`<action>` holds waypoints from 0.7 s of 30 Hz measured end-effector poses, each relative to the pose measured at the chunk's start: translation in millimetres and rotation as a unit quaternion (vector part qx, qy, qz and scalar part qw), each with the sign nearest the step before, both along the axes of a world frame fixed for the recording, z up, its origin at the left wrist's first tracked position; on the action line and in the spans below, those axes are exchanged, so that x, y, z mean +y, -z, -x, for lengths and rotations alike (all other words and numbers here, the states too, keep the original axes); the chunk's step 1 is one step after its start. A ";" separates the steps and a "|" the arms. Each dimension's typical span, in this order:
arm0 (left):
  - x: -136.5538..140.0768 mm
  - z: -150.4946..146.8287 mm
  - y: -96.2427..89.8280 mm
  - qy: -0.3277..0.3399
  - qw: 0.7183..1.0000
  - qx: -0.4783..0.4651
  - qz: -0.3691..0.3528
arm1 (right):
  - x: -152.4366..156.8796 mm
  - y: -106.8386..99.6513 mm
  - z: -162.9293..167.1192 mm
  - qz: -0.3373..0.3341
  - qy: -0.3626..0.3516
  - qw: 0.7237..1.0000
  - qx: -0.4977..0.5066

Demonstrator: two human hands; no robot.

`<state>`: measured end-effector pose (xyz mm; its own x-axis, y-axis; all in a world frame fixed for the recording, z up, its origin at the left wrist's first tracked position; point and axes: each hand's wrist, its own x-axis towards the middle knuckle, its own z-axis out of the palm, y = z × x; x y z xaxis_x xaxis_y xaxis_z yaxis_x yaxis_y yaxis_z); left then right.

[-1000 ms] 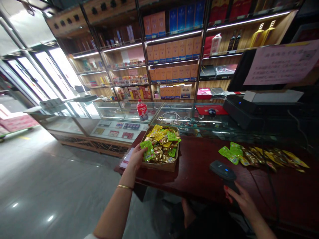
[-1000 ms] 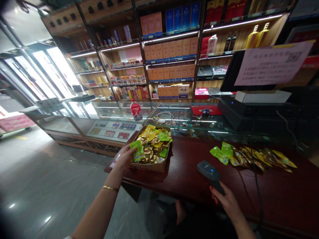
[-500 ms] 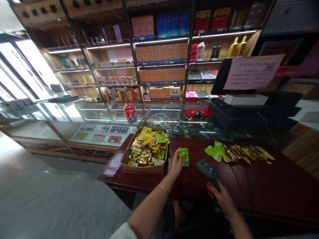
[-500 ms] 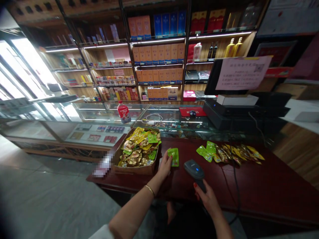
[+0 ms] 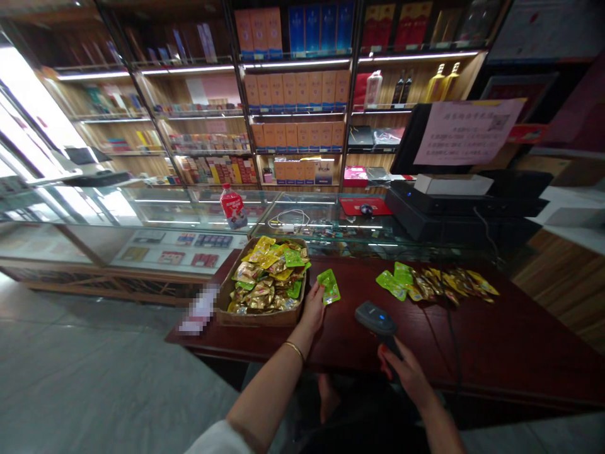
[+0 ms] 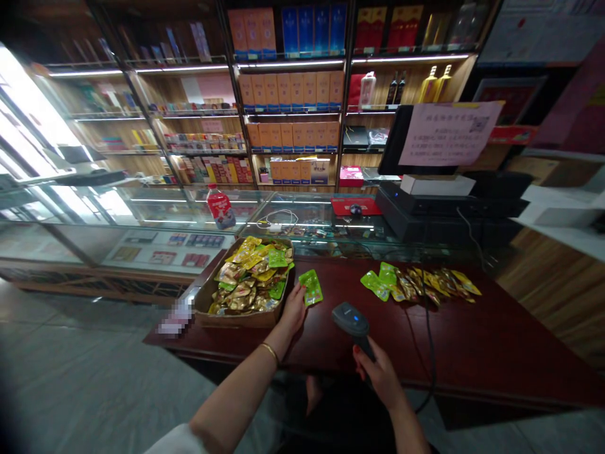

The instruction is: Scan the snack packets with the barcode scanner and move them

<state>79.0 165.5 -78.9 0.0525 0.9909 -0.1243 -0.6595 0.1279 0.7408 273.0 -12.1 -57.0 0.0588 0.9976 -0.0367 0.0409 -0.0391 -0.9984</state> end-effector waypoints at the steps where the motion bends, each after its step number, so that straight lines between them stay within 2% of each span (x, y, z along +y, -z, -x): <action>1: 1.3 -0.2 0.3 -0.003 1.000 -0.003 0.004 | 0.0 -0.1 0.2 0.000 -0.001 1.000 0.001; 8: 2.6 3.0 0.4 -0.008 1.000 -0.018 0.007 | 2.8 -3.2 1.8 0.015 0.011 1.000 0.024; 15: -0.9 5.5 -0.2 0.013 1.000 -0.019 -0.017 | 6.0 -4.0 -2.4 0.040 -0.019 0.999 0.031; 17: -2.2 6.5 1.9 0.015 0.999 0.017 -0.036 | 7.3 1.1 -5.3 0.038 -0.017 0.998 0.038; 21: -1.8 3.9 6.9 0.015 0.987 0.148 -0.058 | 9.6 14.5 -12.8 0.012 0.010 0.997 0.077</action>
<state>75.1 163.6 -85.7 0.0609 0.9979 -0.0236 -0.4092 0.0465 0.9113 285.8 -2.5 -71.5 0.0708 0.9949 -0.0716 -0.1131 -0.0633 -0.9916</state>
